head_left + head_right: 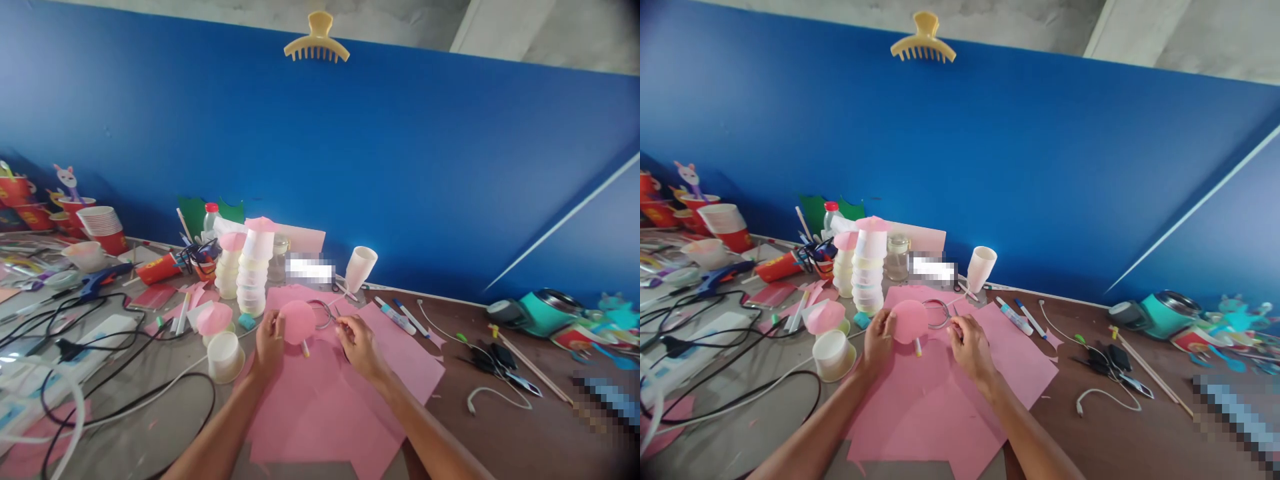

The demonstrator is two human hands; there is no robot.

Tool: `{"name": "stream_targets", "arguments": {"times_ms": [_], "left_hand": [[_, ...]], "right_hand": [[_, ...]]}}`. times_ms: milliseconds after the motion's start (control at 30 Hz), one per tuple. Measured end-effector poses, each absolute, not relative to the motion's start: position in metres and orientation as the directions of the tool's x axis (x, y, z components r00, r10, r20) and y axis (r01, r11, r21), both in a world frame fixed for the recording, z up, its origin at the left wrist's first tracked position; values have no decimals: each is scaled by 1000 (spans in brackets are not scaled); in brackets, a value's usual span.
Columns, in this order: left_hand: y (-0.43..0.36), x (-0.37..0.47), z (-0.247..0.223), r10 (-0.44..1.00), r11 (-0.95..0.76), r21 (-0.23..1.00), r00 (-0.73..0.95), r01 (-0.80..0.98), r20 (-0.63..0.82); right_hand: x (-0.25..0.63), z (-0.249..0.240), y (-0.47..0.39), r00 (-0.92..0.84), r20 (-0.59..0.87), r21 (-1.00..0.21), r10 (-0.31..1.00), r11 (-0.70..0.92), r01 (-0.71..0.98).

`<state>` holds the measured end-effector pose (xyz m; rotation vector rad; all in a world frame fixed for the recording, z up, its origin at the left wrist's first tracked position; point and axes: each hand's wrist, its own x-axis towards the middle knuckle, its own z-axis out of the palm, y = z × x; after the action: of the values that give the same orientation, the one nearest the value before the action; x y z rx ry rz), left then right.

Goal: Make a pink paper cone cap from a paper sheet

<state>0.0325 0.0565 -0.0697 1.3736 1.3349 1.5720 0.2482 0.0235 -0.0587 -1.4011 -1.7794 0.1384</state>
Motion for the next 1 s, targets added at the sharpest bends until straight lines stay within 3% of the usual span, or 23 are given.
{"name": "stream_targets", "arguments": {"times_ms": [133,333,533,667,833,1000], "left_hand": [[63,29,-74,896,-275,950,-317,150,310],[63,30,-77,912,-281,944,-258,171,318],[59,34,-74,929,-278,940,-193,197,315],[58,35,-71,936,-277,939,-166,205,312],[56,36,-66,939,-274,934,-148,228,312],[54,39,-66,942,-285,933,-114,220,315]], "right_hand": [[268,-69,29,70,543,-536,837,282,796],[283,-78,38,153,525,-481,837,144,865],[328,-75,45,398,517,-443,757,-161,882],[353,-78,44,492,471,-467,732,-267,843],[356,-80,42,511,460,-549,726,-220,806],[344,-73,49,470,501,-695,727,14,719]]}}
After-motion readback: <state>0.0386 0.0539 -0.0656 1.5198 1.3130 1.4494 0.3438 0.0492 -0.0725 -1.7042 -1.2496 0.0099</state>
